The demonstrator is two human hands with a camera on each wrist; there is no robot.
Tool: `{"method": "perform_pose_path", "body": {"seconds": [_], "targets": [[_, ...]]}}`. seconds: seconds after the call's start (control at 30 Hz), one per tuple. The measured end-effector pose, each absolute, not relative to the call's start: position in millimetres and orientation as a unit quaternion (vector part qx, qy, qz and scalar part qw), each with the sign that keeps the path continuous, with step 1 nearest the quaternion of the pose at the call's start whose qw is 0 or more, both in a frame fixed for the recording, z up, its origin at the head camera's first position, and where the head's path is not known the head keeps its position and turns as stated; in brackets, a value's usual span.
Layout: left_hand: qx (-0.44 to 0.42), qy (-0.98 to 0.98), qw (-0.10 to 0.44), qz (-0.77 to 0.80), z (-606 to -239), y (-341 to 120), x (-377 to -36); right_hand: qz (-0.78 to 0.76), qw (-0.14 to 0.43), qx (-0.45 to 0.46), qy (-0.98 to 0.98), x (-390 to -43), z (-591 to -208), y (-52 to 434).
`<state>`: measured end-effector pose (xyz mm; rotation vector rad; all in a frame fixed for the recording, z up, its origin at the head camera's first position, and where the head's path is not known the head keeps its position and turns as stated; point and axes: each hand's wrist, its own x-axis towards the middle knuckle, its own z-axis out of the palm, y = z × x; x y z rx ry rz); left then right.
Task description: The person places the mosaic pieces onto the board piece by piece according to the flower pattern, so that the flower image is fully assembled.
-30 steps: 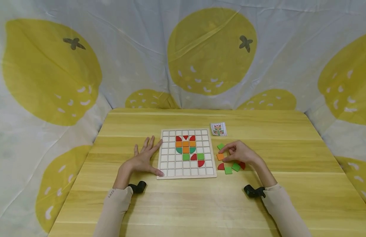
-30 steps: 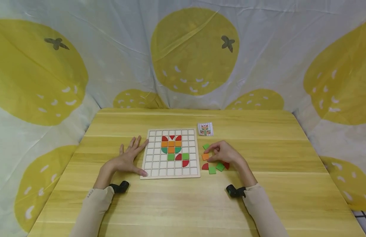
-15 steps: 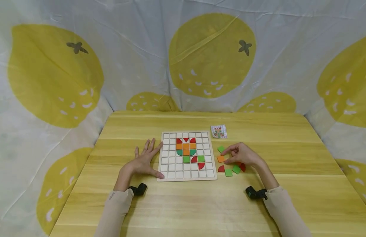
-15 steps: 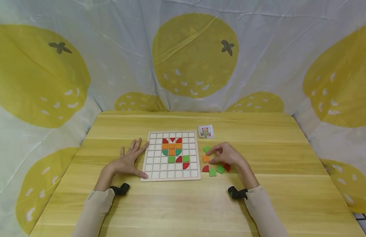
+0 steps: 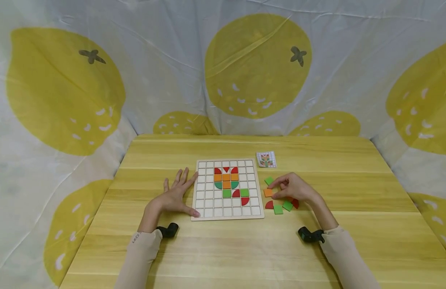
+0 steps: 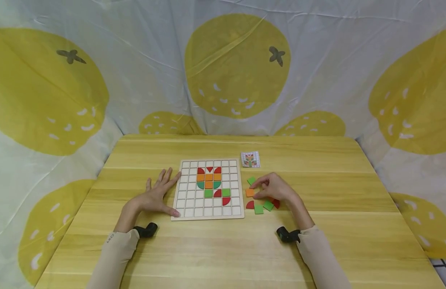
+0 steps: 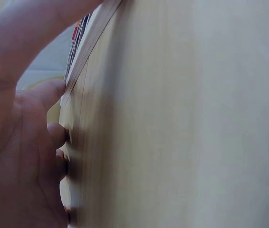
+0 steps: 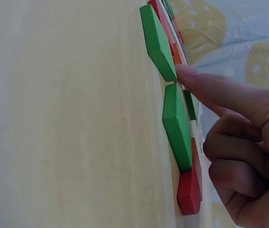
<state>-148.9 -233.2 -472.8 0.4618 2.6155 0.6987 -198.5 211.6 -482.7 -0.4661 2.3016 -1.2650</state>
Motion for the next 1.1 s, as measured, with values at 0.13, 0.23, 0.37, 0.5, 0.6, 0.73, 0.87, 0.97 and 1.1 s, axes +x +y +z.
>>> {"method": "perform_pose_path", "body": {"seconds": [0.13, 0.23, 0.37, 0.5, 0.6, 0.73, 0.87, 0.97, 1.1], "targets": [[0.163, 0.935, 0.196, 0.246, -472.5, -233.6, -148.0, -0.462, 0.219, -0.165, 0.843, -198.1, -481.7, 209.1], [0.164, 0.935, 0.194, 0.248, -471.8, -233.6, -147.9, -0.473, 0.216, -0.166, 0.838, -196.5, -479.6, 202.7], [0.166, 0.934, 0.193, 0.251, -471.4, -233.1, -148.5, -0.486, 0.222, -0.173, 0.827, -192.6, -475.2, 187.0], [0.166, 0.934, 0.194, 0.25, -471.4, -232.6, -149.0, -0.485, 0.232, -0.186, 0.822, -187.3, -473.6, 164.1], [0.166, 0.934, 0.194, 0.25, -471.8, -232.8, -148.6, -0.48, 0.238, -0.206, 0.819, -183.1, -474.9, 145.6], [0.165, 0.935, 0.194, 0.248, -471.5, -233.0, -147.6, -0.469, 0.234, -0.232, 0.819, -178.3, -476.8, 127.4], [0.164, 0.934, 0.193, 0.251, -470.6, -233.1, -147.5, -0.465, 0.234, -0.236, 0.821, -174.3, -476.4, 119.0], [0.163, 0.933, 0.193, 0.255, -470.1, -233.1, -147.9, -0.471, 0.239, -0.228, 0.818, -172.4, -474.7, 117.0], [0.162, 0.934, 0.194, 0.253, -470.0, -233.0, -148.4, -0.48, 0.244, -0.221, 0.813, -172.1, -473.6, 116.2]]}}
